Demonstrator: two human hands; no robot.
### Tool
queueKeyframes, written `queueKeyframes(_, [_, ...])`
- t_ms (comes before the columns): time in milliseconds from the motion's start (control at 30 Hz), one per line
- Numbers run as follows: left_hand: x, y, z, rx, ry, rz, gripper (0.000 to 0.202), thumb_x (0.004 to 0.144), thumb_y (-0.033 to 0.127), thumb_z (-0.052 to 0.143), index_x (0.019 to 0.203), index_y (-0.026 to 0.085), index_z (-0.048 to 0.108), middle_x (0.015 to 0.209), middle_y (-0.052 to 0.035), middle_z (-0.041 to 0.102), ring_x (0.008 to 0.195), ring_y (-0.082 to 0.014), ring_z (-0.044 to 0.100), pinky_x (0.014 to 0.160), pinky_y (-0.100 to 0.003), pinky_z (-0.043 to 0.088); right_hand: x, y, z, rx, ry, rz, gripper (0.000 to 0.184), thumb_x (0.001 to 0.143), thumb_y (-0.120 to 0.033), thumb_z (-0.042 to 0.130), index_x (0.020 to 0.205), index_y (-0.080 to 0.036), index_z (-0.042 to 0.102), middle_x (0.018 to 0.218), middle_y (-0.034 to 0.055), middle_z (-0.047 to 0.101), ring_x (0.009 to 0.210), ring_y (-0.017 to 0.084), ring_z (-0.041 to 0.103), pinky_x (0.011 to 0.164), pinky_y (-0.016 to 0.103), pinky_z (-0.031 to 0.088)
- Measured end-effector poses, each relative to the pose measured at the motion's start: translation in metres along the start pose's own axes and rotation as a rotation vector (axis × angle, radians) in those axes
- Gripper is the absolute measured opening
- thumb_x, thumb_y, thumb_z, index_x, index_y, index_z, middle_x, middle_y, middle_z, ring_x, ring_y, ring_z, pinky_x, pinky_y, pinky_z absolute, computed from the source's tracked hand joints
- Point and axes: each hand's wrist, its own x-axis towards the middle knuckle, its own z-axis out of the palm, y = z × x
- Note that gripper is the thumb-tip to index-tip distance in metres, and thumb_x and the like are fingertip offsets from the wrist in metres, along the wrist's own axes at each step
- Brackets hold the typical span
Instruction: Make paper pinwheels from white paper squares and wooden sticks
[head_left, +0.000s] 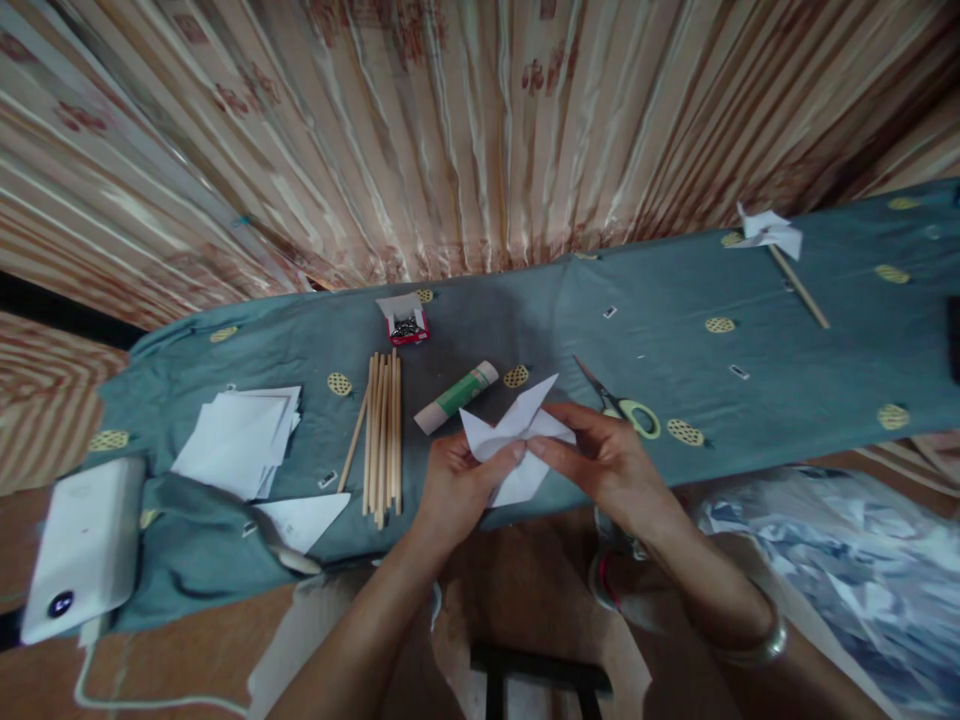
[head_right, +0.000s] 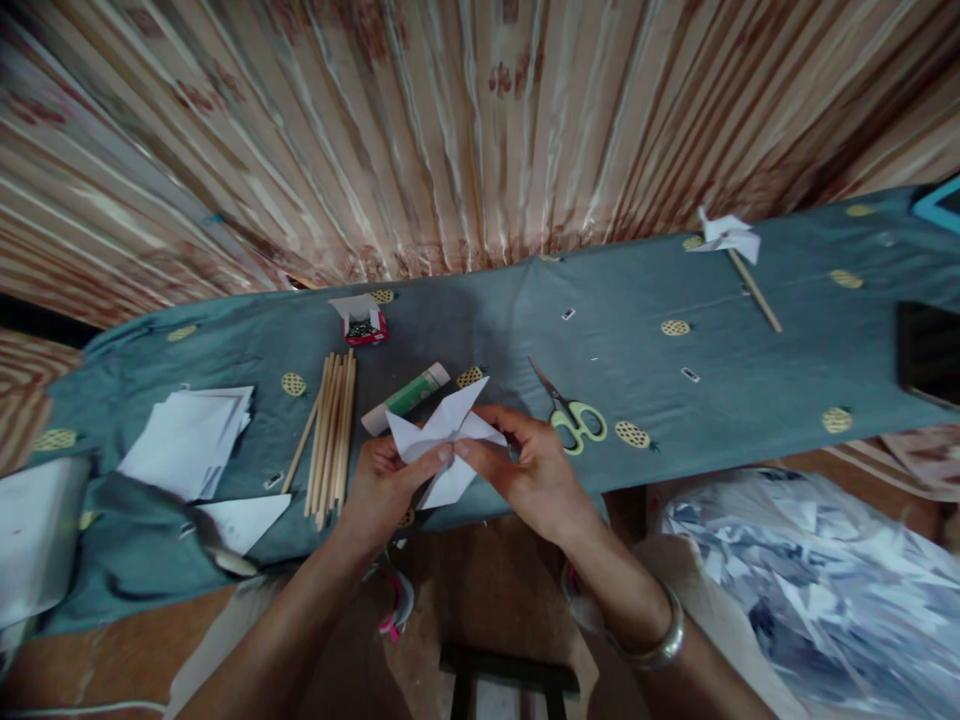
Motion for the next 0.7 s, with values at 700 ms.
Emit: queueKeyframes(700, [0.0014,-0.0050,-0.0023,0.087,-0.011,0.034,0.029,0.059,0.042,0.081,0.061,0.014,0.073,0.057,-0.0005,0.065,0.051,-0.0109,0.051,0.050,-0.022,0.041,0.0028,-0.0032,-0.0003,0.178,-0.019,0.121,0.023,0.067,-0.039,0.080,0.083,-0.023,0.076,0.083,0.0013,0.075,0.070,0.017,0.066,0.067,0.030,0.055])
